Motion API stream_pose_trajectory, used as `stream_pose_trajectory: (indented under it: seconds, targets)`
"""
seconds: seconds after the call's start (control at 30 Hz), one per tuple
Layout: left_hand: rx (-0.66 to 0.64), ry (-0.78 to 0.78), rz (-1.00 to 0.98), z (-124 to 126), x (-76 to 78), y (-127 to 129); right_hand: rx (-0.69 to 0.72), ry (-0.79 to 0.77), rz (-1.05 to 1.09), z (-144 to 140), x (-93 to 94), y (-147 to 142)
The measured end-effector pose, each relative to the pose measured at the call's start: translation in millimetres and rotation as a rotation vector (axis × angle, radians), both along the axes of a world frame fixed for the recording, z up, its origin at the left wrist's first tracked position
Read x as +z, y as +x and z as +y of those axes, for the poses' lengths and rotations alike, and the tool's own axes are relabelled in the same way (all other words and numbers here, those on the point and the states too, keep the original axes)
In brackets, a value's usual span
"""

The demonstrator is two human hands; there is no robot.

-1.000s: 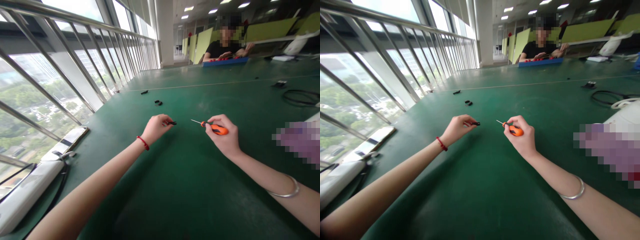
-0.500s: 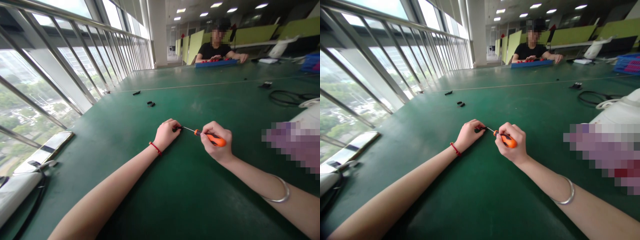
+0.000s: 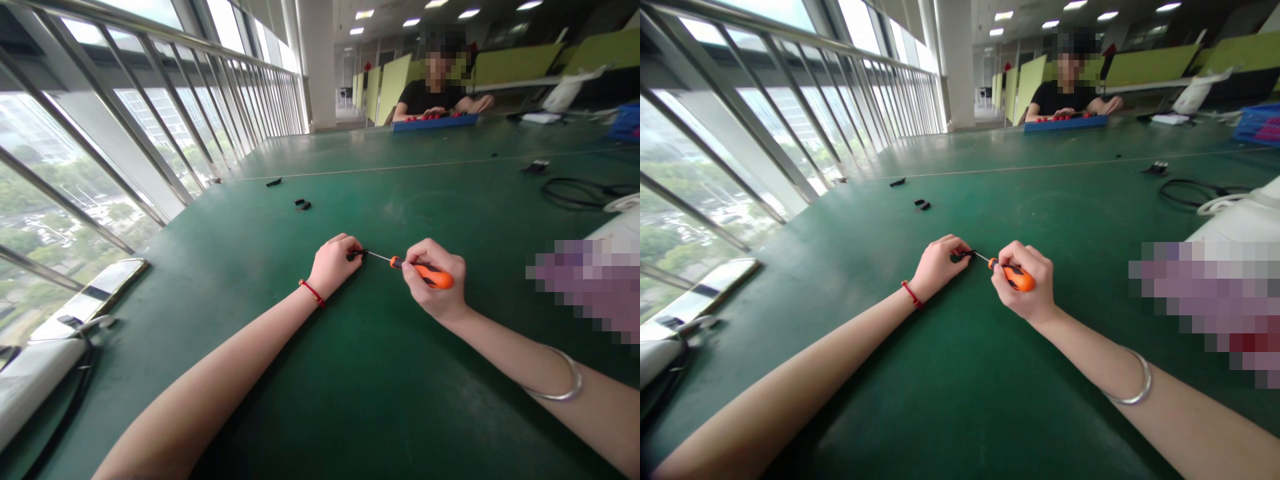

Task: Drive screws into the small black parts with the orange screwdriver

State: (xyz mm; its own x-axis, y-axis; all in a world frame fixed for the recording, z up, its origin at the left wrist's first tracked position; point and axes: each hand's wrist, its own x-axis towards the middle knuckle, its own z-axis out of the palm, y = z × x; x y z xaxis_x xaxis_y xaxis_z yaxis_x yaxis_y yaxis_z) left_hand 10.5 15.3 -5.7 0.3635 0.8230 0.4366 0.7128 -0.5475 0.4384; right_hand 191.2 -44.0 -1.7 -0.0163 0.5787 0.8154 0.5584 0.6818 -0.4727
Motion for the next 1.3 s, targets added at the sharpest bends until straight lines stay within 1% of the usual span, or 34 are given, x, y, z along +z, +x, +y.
stream_pose_trajectory:
  seconds: [0.2,0.33,0.43,0.5,0.6,0.67,0.73,0.8,0.93,1.0,1.1,1.17,1.3]
  targets:
    - [0.008,0.014,0.018,0.2,-0.6,0.2,0.009,-0.011,0.019,1.6,0.0,-1.4]
    - [0.019,0.04,0.063,-0.3,-0.1,1.0,-0.001,0.0,0.135,3.7,-0.3,-5.3]
    - [0.014,0.042,0.085,-0.9,0.3,0.9,0.036,0.015,0.21,5.4,-1.4,-5.9]
    - [0.011,0.039,0.085,-1.0,0.6,0.6,0.037,-0.033,0.194,5.4,-1.8,-5.1]
    - [0.005,0.036,0.088,-0.8,0.8,0.2,-0.019,-0.116,0.114,4.3,-1.4,-4.1]
    - [0.006,0.032,0.095,-0.7,0.9,0.2,-0.015,-0.094,0.132,4.1,-1.2,-4.0]
    - [0.01,0.028,0.099,-0.9,1.0,0.2,0.027,-0.035,0.193,4.7,-1.1,-4.2]
    - [0.013,0.029,0.098,-1.1,1.1,0.3,0.059,-0.008,0.216,5.3,-0.9,-4.4]
    - [0.004,0.038,0.09,-1.1,0.9,0.2,-0.019,-0.078,0.079,4.1,-0.3,-4.7]
    - [0.004,0.035,0.092,-0.9,0.5,0.0,-0.041,-0.089,0.075,3.6,-0.7,-4.8]
    - [0.01,0.031,0.098,-0.8,-0.1,-0.1,0.023,-0.038,0.167,4.5,-1.8,-4.5]
    - [0.007,0.035,0.095,-0.8,-0.4,-0.2,0.05,-0.029,0.167,5.3,-2.1,-4.0]
    - [0.005,0.037,0.087,-0.5,-0.9,-0.3,-0.041,-0.082,0.044,4.8,-1.6,-3.4]
